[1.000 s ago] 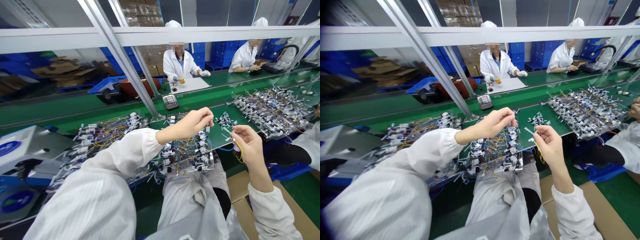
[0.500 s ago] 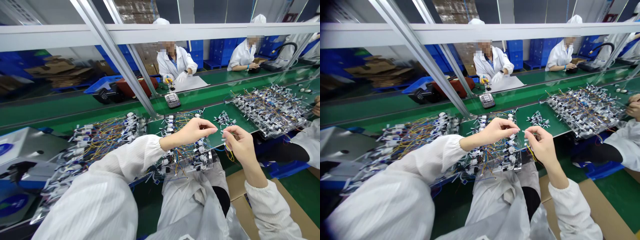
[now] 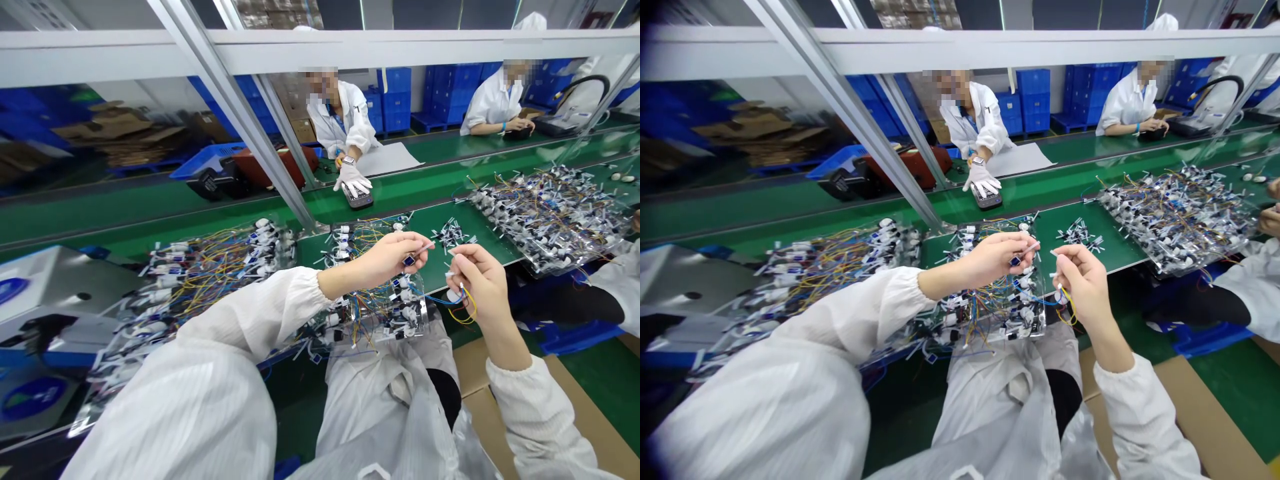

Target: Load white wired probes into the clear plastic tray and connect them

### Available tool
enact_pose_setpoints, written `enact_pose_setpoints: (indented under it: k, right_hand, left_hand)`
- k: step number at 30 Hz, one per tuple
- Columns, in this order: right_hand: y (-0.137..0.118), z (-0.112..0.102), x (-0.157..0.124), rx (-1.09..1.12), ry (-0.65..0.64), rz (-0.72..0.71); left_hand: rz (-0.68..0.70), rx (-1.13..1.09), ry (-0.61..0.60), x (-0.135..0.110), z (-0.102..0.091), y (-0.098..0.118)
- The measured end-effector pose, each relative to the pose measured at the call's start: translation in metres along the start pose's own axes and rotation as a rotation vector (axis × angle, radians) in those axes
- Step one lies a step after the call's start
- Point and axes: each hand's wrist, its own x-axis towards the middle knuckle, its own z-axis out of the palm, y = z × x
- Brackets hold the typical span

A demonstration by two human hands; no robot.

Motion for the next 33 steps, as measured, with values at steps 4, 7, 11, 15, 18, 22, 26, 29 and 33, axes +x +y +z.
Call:
enact_pose_setpoints:
  k: [4,7,11,15,18,22,26,29,33]
  right_hand:
    - [-0.003,0.000,0.002,0.011,-0.022,-0.006]
    - [-0.002,-0.002,0.003,0.037,-0.020,0.001]
    - [0.002,-0.005,0.004,0.038,-0.010,0.026]
    - [0.006,-0.005,0.002,-0.110,-0.069,0.034]
    - [0.009,-0.003,0.001,-0.170,-0.127,0.040]
    - [0.010,-0.004,0.002,0.030,-0.136,0.032]
    - [0.010,-0.006,0.004,0.033,-0.121,0.033]
    - [0.011,-0.004,0.002,-0.162,-0.152,-0.004]
    - [0.013,-0.002,-0.001,-0.239,-0.082,-0.108]
  left_hand:
    - [0.018,0.008,-0.030,0.001,-0.003,-0.003]
    - [0.034,0.067,-0.036,0.002,-0.006,-0.007]
    - [0.057,0.189,-0.038,-0.001,-0.008,-0.007]
    - [0.052,0.319,-0.070,-0.006,-0.001,-0.001]
    - [0.032,0.293,-0.071,-0.007,0.003,-0.002]
    - [0.076,0.237,-0.010,-0.002,-0.003,-0.007]
    - [0.077,0.332,0.000,-0.003,-0.008,-0.007]
    - [0.039,0.388,-0.027,-0.007,-0.003,-0.003]
    - [0.008,0.303,-0.052,-0.009,0.004,-0.001]
